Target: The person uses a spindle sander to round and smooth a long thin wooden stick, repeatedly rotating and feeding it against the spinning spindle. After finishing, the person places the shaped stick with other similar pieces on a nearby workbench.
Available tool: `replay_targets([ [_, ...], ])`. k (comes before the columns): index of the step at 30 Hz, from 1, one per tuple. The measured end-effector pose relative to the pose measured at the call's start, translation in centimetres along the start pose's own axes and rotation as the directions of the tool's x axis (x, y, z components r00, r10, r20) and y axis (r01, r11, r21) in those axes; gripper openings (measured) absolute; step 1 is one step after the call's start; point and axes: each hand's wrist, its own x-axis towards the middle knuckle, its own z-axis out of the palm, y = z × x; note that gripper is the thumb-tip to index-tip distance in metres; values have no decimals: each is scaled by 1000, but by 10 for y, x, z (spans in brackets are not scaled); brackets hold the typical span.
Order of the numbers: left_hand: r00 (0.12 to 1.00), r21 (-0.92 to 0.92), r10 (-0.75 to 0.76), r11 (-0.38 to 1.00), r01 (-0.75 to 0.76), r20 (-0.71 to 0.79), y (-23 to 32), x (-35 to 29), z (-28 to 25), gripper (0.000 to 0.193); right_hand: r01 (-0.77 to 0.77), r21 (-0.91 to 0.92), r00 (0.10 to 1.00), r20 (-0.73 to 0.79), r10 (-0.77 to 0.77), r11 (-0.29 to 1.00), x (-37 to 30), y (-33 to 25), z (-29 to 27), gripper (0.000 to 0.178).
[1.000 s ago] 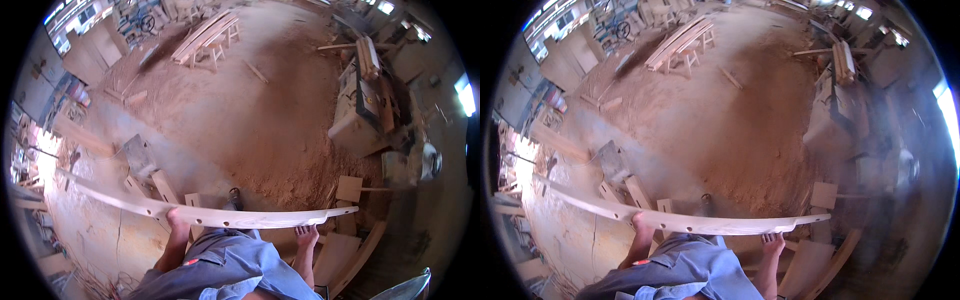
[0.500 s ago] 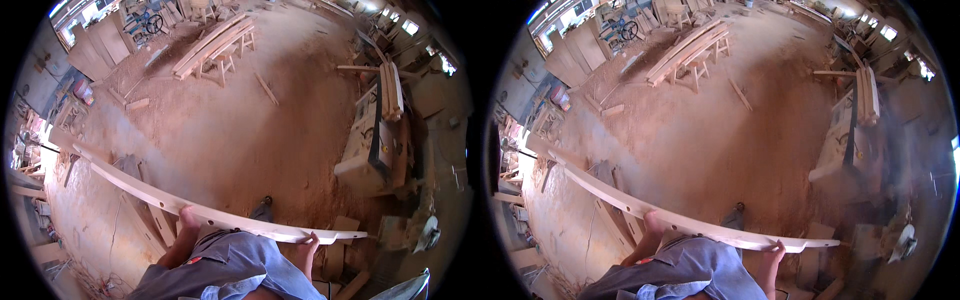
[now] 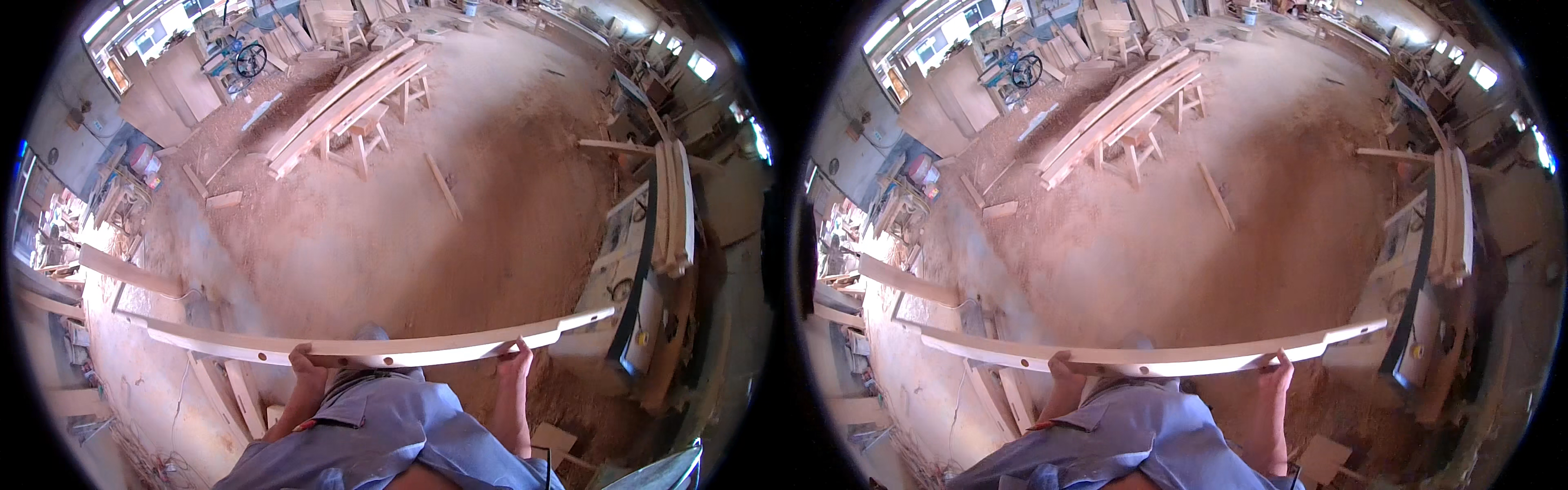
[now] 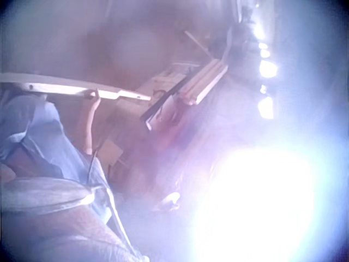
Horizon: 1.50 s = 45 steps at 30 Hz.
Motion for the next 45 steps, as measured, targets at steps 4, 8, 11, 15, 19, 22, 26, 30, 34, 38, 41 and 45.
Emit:
replay_targets([
  [4,994,-135,-49,990,35,-101,-5,96,70,24,-44,20,884,466,30,999,49,-6,69,19],
  [8,985,-165,-52,986,24,-167,-18,187,158,24,29,-537,1000,15,-25,843,77,11,101,19],
  [11,981,-151,-82,987,55,-178,-14,235,240,27,48,-949,999,44,-20,311,123,19,108,17],
  [15,982,-255,-58,967,10,-180,12,309,341,34,160,-946,986,139,93,-281,182,28,146,16],
  [19,976,-299,-4,952,-62,-216,39,376,434,40,370,-672,929,259,264,-641,248,34,199,16],
  [22,981,-371,12,925,-85,-194,40,431,493,52,569,-208,789,413,456,-796,318,36,240,16],
  [26,978,-480,13,870,-112,-206,59,487,553,57,535,-523,836,442,325,-663,441,23,352,17],
  [30,990,-526,27,845,-97,-139,62,518,620,63,371,-899,923,384,-9,-233,514,-30,526,16],
  [34,978,-598,-47,797,-85,-202,61,562,677,75,351,-921,935,333,-127,171,571,-88,664,27],
  [38,970,-576,-13,806,-133,-243,68,587,775,75,465,-871,877,429,-216,156,634,-108,720,32],
  [41,984,-604,16,787,-121,-177,67,646,815,74,324,-872,946,302,-117,367,630,-105,743,24],
  [45,956,-505,39,843,-187,-290,62,717,904,71,151,-987,988,151,-14,61,630,-86,723,24],
])
